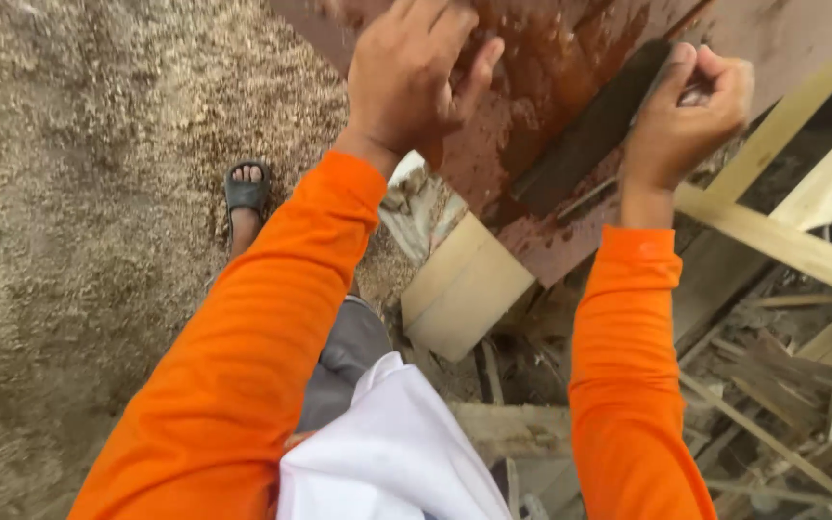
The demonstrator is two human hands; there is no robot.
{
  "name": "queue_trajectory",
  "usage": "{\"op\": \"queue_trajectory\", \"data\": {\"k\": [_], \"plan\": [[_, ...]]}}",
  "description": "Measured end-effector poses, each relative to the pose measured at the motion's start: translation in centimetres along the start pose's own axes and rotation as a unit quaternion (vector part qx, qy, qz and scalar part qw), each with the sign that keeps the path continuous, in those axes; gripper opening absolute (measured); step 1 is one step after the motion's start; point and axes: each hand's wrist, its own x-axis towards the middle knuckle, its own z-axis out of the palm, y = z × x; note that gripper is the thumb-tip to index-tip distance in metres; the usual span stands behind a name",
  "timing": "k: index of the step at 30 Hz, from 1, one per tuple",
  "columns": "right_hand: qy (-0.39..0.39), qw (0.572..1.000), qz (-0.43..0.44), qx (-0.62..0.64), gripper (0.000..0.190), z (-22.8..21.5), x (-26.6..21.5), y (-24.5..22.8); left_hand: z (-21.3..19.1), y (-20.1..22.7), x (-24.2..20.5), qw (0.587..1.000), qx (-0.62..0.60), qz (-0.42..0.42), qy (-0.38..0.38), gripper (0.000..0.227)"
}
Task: Apply wood stain to a table surface using a sanding block or applicator.
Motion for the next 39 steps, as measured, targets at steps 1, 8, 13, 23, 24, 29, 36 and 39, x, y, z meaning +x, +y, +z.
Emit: {"op": "queue_trajectory", "data": {"k": [1,8,13,23,24,29,36,39], "plan": [[0.014,1.0,0.002,0.002,0.037,0.1,0.0,-0.1,0.2,-0.2,0.4,1.0,0.0,0.007,0.01,0.02],[-0.05,0.996,-0.073,-0.008,0.032,0.0,-1.0,-2.8,0.4,-1.3,1.2,1.0,0.023,0.015,0.013,0.022],[0.004,1.0,0.028,0.013,0.029,0.4,-0.8,-1.8,-0.3,-0.1,0.8,1.0,0.009,0.007,0.017,0.02],[0.014,0.998,0.048,0.028,0.03,0.1,-0.9,-1.4,-0.9,0.5,1.1,1.0,0.003,0.016,0.011,0.019],[0.007,0.998,0.046,0.029,0.031,-0.1,-2.2,-3.5,-0.9,0.3,1.3,1.0,0.004,0.016,0.009,0.019],[-0.034,0.998,-0.009,0.054,0.032,-0.5,-2.8,-5.2,0.2,-0.6,1.2,1.0,0.01,0.006,0.01,0.02],[0.009,0.999,0.051,0.011,0.032,-0.3,-3.5,-3.7,0.2,-0.6,0.6,1.0,0.022,0.005,-0.004,0.018],[-0.014,1.0,0.009,0.013,0.03,-1.0,-4.2,-5.1,0.3,-0.5,1.4,1.0,0.012,0.014,0.014,0.018]]}}
